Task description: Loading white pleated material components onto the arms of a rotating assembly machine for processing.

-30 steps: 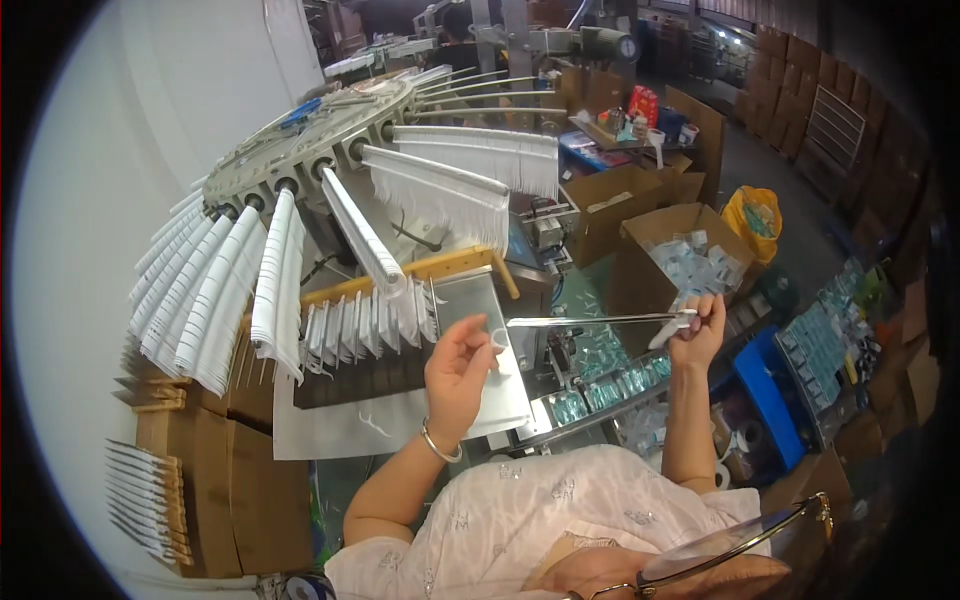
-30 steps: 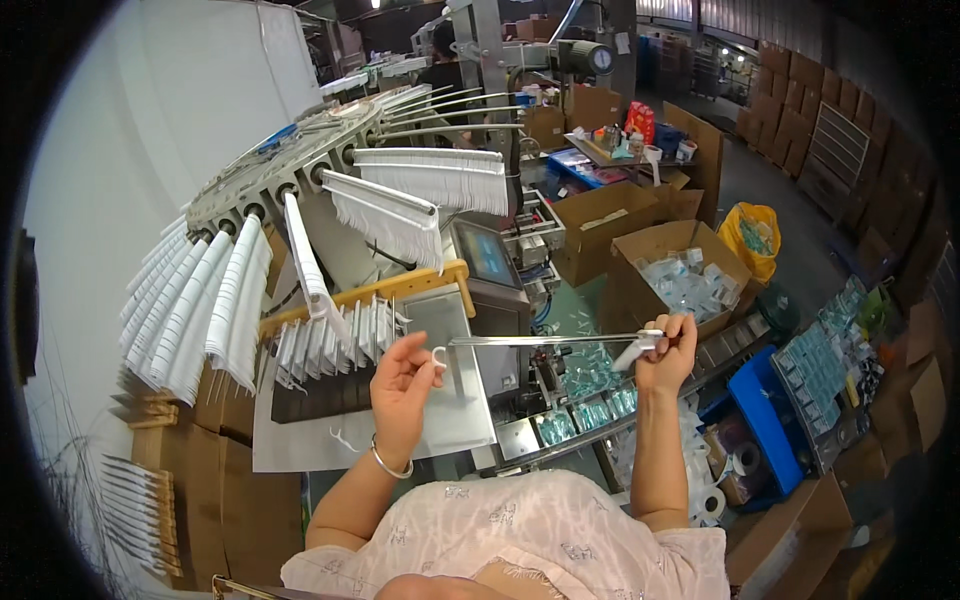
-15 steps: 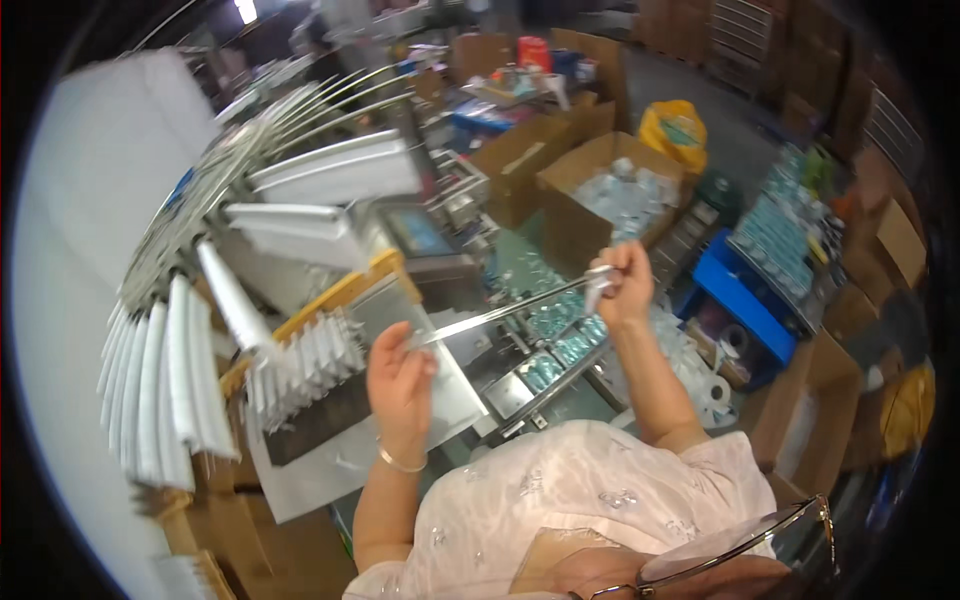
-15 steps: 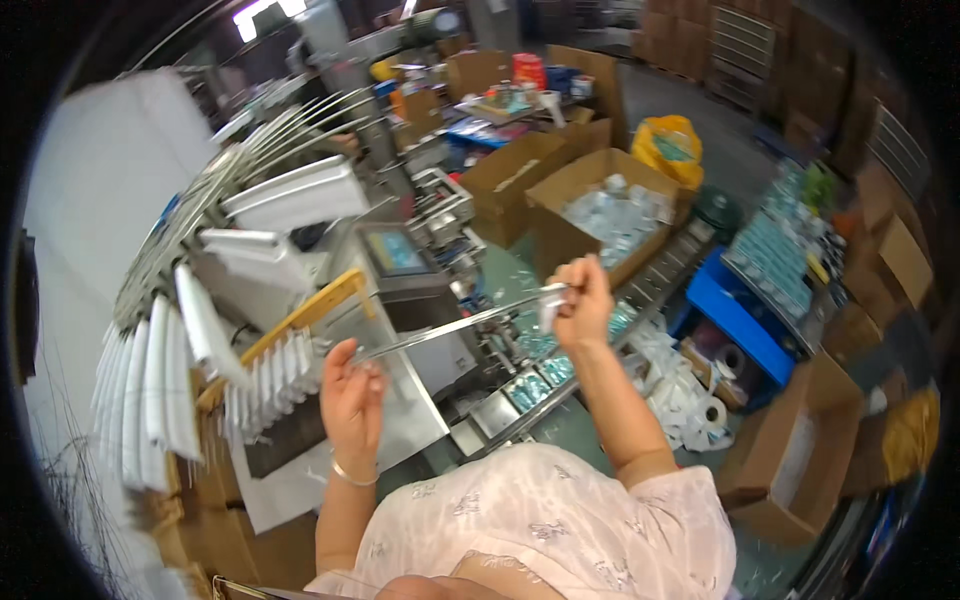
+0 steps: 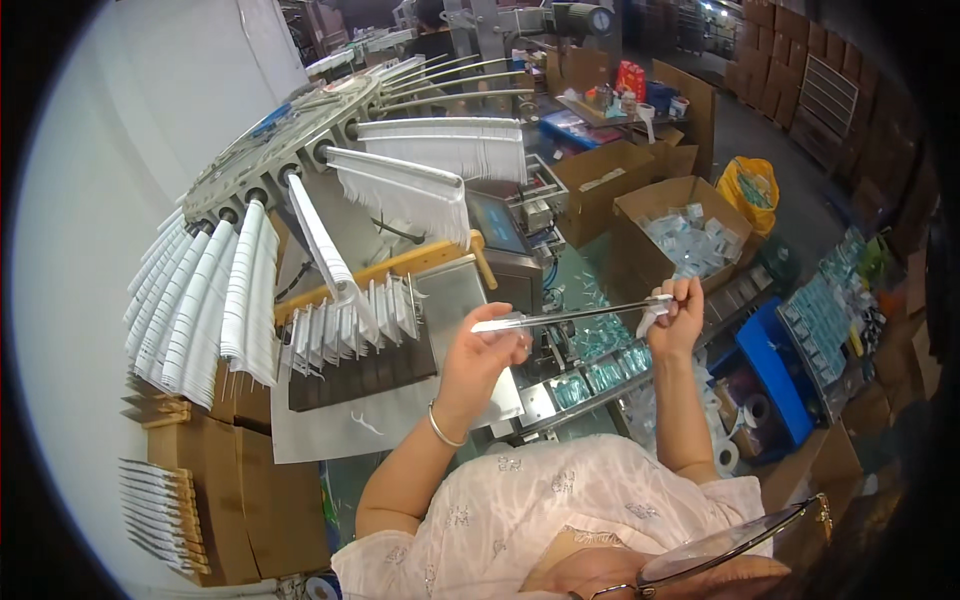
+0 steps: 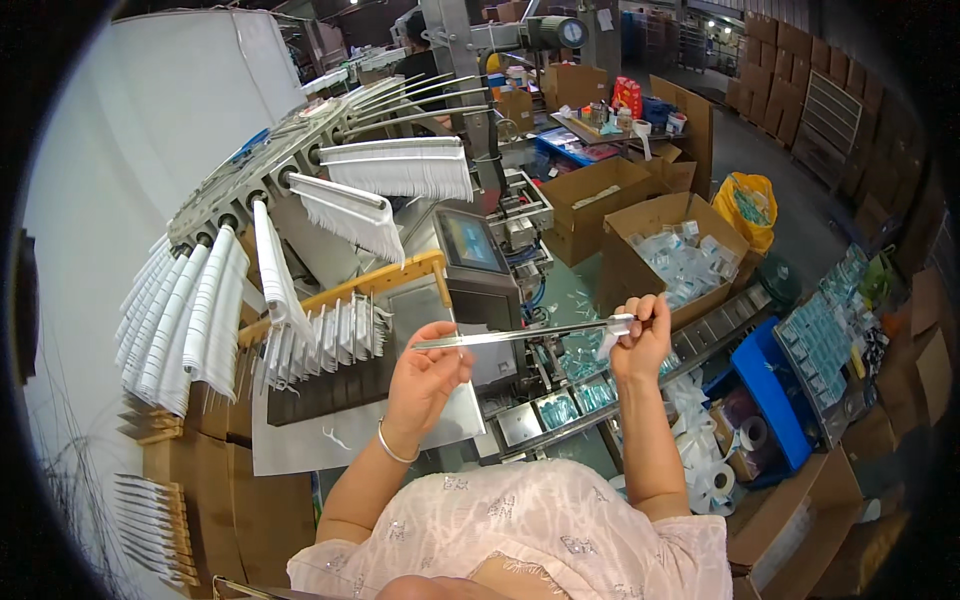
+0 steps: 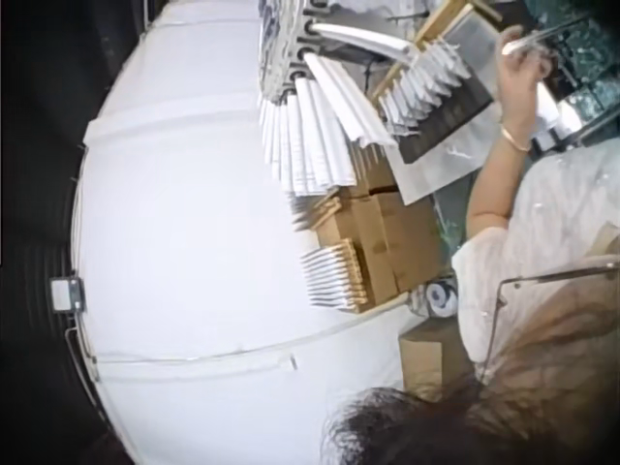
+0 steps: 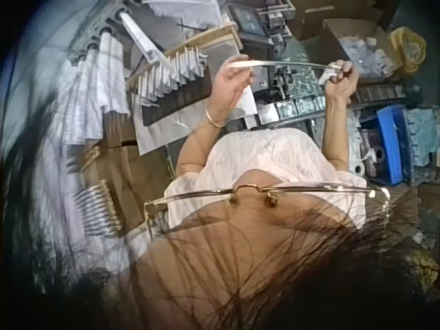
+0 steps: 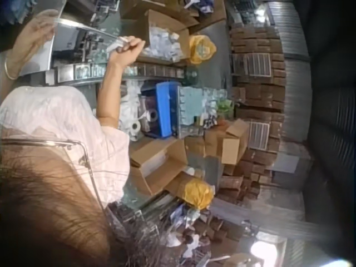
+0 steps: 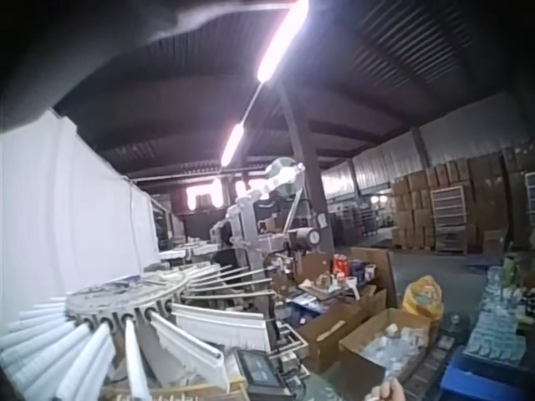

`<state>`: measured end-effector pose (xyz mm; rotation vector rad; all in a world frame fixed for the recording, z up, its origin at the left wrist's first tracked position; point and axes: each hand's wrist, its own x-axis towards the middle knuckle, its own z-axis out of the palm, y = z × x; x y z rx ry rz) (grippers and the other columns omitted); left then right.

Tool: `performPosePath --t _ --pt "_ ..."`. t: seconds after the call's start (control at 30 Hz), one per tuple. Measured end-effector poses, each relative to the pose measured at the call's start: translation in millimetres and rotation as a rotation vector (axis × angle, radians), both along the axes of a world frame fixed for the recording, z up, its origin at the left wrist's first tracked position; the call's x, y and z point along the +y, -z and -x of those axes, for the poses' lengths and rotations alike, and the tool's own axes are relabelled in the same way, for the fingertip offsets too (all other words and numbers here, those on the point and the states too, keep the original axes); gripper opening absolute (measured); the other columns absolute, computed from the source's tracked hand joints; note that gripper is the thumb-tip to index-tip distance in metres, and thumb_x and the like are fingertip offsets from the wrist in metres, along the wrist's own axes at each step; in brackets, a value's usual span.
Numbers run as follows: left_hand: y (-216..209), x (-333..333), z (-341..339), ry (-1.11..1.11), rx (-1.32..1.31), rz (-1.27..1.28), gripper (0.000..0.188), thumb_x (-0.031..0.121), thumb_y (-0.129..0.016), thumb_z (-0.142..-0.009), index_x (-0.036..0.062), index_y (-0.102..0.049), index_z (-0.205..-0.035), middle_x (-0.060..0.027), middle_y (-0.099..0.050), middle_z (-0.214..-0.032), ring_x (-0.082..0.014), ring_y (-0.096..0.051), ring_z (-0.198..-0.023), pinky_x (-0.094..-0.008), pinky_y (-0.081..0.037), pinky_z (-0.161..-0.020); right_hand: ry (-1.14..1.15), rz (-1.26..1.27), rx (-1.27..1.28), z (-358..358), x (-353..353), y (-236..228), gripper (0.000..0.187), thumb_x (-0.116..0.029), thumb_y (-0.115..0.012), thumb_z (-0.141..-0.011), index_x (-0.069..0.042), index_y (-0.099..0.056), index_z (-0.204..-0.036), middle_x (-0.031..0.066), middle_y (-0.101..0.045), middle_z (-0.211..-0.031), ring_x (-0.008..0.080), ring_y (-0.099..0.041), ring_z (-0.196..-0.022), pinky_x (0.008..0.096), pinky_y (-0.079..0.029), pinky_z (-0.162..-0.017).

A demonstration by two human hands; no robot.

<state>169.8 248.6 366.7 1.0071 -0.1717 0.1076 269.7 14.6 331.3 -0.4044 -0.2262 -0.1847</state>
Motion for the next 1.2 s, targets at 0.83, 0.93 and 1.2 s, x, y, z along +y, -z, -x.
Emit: performPosePath --t 0.83,0.93,1.2 --pt "45 23 43 -0.275 -0.197 -0.626 0.038 0.001 -0.042 -0.082 0.0016 -0.037 -0.119 -0.0026 -0.049 -0.074 -0.0081 -0.048 -0.068 -0.0194 -0.039 -0.062 0.119 0.867 -0.332 -53 105 -121 0.02 -0.009 -0.057 -0.078 0.002 -0.058 -0.094 0.0022 -0.056 -0.063 0.0046 -0.049 -0.053 0.0179 -0.039 -0.048" --pt "49 26 49 -0.298 -0.199 -0.61 0.036 0.001 -0.042 -0.082 0.001 -0.039 -0.117 -0.0032 -0.05 -0.075 -0.0067 -0.046 -0.064 -0.0187 -0.038 -0.06 0.248 0.982 -0.376 -67 120 -121 0.018 -0.011 -0.061 -0.075 0.002 -0.061 -0.086 -0.0002 -0.056 -0.059 0.0037 -0.049 -0.052 0.0181 -0.039 -0.047" --pt "45 32 54 -0.313 -0.155 -0.579 0.035 0.0 -0.043 -0.081 0.0001 -0.04 -0.116 -0.0036 -0.051 -0.075 -0.0056 -0.044 -0.062 -0.0176 -0.037 -0.058 0.263 0.92 -0.353 -69 127 -121 0.014 -0.011 -0.061 -0.074 0.002 -0.061 -0.079 -0.0002 -0.056 -0.059 0.0039 -0.05 -0.052 0.0179 -0.039 -0.047"
